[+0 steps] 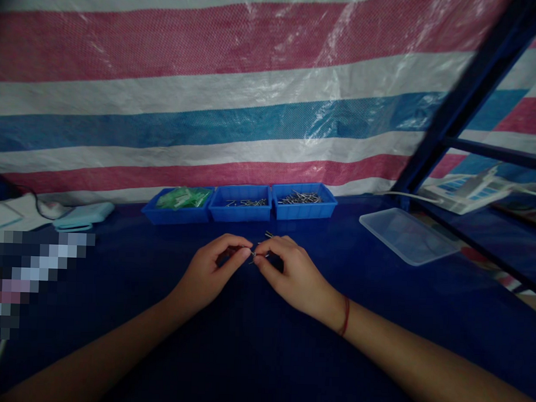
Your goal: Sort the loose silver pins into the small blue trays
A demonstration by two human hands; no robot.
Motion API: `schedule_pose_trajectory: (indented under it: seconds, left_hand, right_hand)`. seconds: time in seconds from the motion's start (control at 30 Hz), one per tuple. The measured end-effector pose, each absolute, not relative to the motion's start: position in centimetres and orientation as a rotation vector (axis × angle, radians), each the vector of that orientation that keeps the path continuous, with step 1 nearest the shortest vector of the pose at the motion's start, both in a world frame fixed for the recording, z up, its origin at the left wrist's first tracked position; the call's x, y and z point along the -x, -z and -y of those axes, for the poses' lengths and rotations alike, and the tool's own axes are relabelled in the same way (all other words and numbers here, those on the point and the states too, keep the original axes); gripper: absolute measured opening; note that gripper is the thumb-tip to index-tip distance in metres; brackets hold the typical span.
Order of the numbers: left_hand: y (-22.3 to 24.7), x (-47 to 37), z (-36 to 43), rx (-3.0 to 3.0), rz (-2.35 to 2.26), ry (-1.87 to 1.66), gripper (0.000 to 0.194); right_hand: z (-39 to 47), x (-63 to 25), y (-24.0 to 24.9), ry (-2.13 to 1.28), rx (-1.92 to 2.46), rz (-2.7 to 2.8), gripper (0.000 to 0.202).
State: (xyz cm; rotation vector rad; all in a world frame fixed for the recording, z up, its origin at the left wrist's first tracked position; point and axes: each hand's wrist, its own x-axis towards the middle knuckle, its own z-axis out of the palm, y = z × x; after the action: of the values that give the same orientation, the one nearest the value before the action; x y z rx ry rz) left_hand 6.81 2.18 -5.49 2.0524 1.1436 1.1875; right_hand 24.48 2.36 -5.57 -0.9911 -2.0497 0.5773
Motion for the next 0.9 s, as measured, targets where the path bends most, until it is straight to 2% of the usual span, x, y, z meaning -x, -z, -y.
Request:
schedule_pose_trajectory:
  seconds: [0.33,0.73,0.9]
  left_hand:
    - [5.7,-6.8,-2.2,-2.064,-1.189,-1.158,0.011]
    - [5.7,-6.9,-2.3,-2.053,-1.188,-1.204,0.012]
    - [6.0,-7.1,-2.1,-2.048,-1.136,-1.258,0.034]
  right_hand:
    - [-2.2,-24.7,5.4,-0.450,1.061,1.816,0.003]
    - [-1.8,-25.1,4.0,-0.160,0.919,2.091,0.009]
    - [-4.1,-26.8,3.1,0.134,0.980,2.016,0.013]
